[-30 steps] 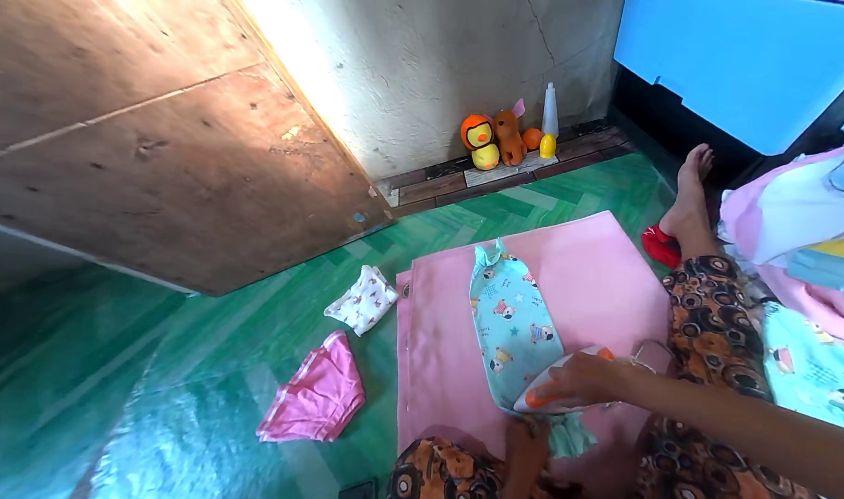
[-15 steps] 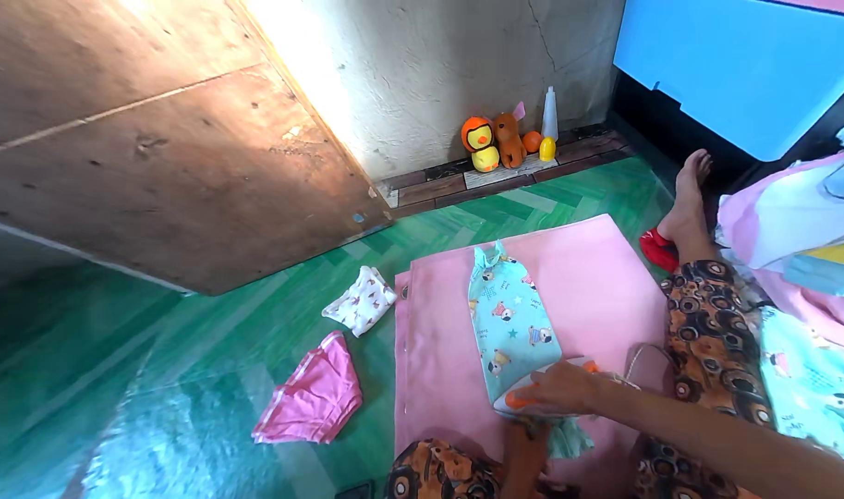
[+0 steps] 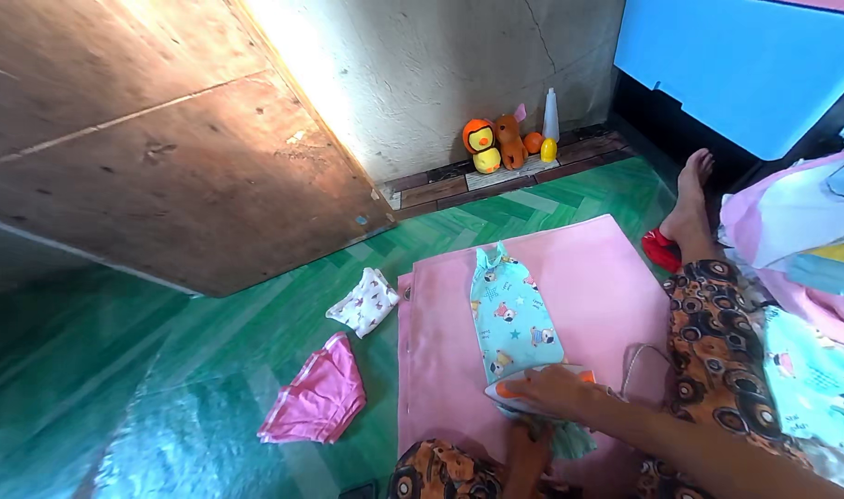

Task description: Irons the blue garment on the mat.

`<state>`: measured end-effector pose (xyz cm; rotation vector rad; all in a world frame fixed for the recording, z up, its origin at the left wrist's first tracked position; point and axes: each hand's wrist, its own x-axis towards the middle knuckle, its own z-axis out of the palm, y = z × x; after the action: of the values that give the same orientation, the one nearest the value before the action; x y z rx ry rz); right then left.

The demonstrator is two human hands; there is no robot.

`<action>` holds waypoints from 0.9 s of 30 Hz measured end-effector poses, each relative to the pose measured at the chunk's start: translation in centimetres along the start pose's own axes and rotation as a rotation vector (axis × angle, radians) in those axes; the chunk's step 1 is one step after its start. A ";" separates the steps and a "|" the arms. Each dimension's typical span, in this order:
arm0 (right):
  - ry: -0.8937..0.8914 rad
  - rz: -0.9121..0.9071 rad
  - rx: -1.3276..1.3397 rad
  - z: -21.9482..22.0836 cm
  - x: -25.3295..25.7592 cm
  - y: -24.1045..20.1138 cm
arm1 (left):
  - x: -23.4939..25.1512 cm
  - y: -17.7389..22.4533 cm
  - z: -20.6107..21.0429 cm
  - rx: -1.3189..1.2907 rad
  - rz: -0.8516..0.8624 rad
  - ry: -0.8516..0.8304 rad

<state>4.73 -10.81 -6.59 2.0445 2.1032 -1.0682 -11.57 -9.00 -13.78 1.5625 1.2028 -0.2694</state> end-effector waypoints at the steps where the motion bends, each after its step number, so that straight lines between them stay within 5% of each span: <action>1: 0.005 0.020 0.007 0.0 0.0 -0.1 | 0.0 0.0 0.0 0.002 -0.001 0.002; 18: 0.066 0.145 0.047 0.3 -1.6 2.5 | 0.2 0.0 -0.2 0.065 -0.005 -0.003; 27: -0.058 -0.171 -0.081 -0.3 -3.2 6.4 | 0.2 0.3 -0.3 0.120 -0.009 -0.004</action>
<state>10.99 -14.08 -7.76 1.8043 2.2852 -1.0287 -11.37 -8.59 -13.62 1.6594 1.2089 -0.3559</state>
